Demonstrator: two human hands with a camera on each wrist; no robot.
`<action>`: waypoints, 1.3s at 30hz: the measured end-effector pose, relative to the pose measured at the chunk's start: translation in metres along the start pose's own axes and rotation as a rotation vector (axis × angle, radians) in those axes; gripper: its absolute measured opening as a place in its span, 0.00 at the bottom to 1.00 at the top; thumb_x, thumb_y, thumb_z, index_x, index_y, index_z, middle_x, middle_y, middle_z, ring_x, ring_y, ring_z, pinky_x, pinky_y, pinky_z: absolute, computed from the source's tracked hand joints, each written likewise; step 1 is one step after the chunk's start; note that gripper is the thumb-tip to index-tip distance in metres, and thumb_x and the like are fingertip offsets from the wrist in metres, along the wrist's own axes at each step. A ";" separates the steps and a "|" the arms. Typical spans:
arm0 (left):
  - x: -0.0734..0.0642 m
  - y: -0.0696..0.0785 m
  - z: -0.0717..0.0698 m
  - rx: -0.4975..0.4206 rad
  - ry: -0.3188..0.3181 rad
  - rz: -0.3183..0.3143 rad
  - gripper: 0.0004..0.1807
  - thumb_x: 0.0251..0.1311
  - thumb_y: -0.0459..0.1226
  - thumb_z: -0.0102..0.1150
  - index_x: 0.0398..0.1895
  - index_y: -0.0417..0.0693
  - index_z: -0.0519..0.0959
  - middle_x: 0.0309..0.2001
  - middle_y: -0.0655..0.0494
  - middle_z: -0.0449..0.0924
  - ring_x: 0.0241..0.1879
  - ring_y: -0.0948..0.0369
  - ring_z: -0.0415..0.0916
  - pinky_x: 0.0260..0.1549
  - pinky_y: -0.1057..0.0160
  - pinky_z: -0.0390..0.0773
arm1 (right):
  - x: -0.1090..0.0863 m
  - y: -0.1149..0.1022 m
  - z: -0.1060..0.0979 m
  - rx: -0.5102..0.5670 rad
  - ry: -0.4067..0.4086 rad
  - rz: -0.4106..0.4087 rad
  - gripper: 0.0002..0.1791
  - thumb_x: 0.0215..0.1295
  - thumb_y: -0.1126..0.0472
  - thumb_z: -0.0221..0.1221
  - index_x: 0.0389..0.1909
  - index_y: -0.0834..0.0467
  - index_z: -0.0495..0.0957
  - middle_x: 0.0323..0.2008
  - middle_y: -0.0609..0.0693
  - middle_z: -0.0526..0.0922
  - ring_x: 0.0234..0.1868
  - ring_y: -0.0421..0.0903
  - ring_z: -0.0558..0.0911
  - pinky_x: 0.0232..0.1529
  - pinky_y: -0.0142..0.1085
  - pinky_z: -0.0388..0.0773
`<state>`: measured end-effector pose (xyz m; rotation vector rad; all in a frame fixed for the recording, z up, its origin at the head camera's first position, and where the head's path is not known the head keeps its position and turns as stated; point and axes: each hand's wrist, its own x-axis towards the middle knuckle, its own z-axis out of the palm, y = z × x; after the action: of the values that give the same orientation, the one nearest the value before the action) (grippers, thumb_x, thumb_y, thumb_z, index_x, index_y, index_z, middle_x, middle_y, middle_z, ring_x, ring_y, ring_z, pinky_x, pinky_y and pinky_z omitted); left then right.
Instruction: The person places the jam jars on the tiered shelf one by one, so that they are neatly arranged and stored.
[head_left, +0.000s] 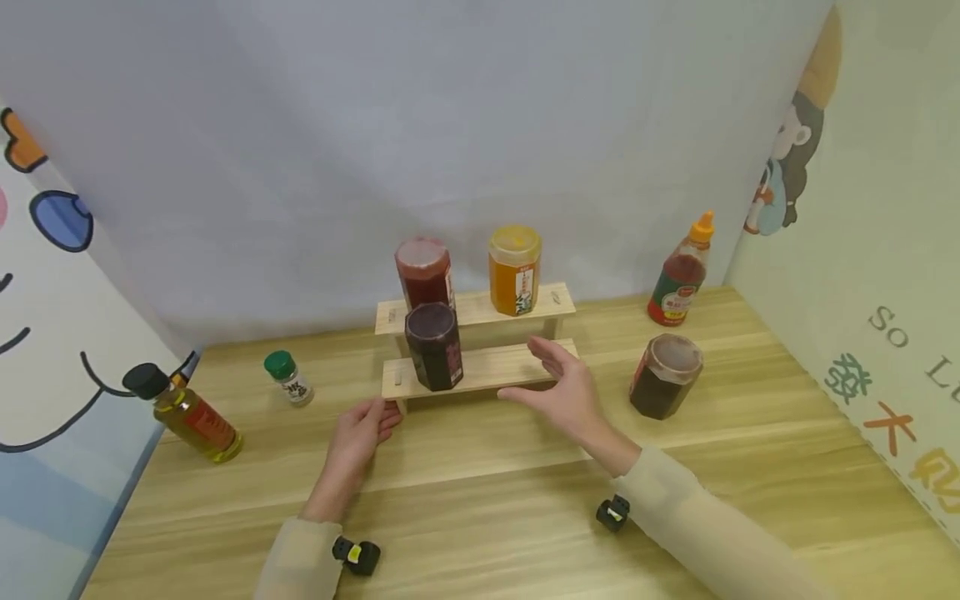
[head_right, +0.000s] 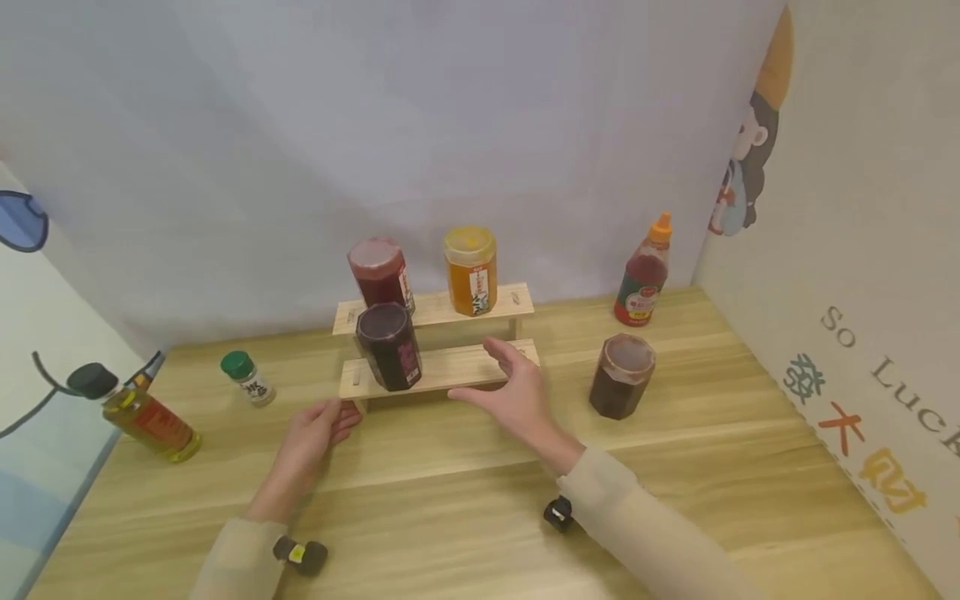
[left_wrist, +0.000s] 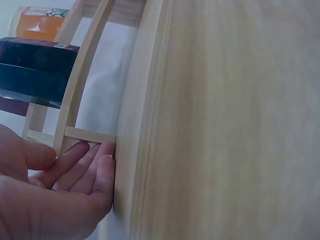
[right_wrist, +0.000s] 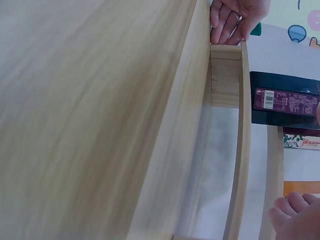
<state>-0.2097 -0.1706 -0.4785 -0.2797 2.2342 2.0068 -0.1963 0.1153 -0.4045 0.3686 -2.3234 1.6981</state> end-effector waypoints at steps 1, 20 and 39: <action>0.000 0.001 0.001 0.000 0.001 0.001 0.24 0.76 0.40 0.36 0.62 0.27 0.66 0.56 0.33 0.72 0.56 0.47 0.72 0.54 0.53 0.72 | -0.001 -0.001 -0.005 -0.007 -0.006 0.002 0.41 0.43 0.67 0.76 0.60 0.72 0.68 0.58 0.64 0.73 0.60 0.59 0.71 0.61 0.47 0.65; 0.000 0.002 0.000 0.000 0.009 -0.007 0.25 0.76 0.41 0.35 0.62 0.27 0.65 0.56 0.33 0.72 0.56 0.47 0.72 0.54 0.54 0.72 | -0.014 0.033 -0.078 -0.048 0.085 -0.040 0.37 0.44 0.63 0.76 0.57 0.66 0.73 0.56 0.57 0.77 0.60 0.50 0.72 0.60 0.36 0.67; 0.001 0.000 0.000 -0.004 0.002 -0.007 0.24 0.76 0.40 0.35 0.62 0.27 0.66 0.56 0.33 0.72 0.55 0.47 0.72 0.53 0.55 0.73 | -0.020 0.032 -0.147 -0.178 0.272 -0.022 0.36 0.44 0.68 0.75 0.58 0.63 0.74 0.55 0.54 0.77 0.58 0.43 0.74 0.57 0.32 0.69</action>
<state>-0.2105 -0.1703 -0.4782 -0.2900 2.2272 2.0084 -0.1824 0.2660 -0.3963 0.1191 -2.2358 1.4167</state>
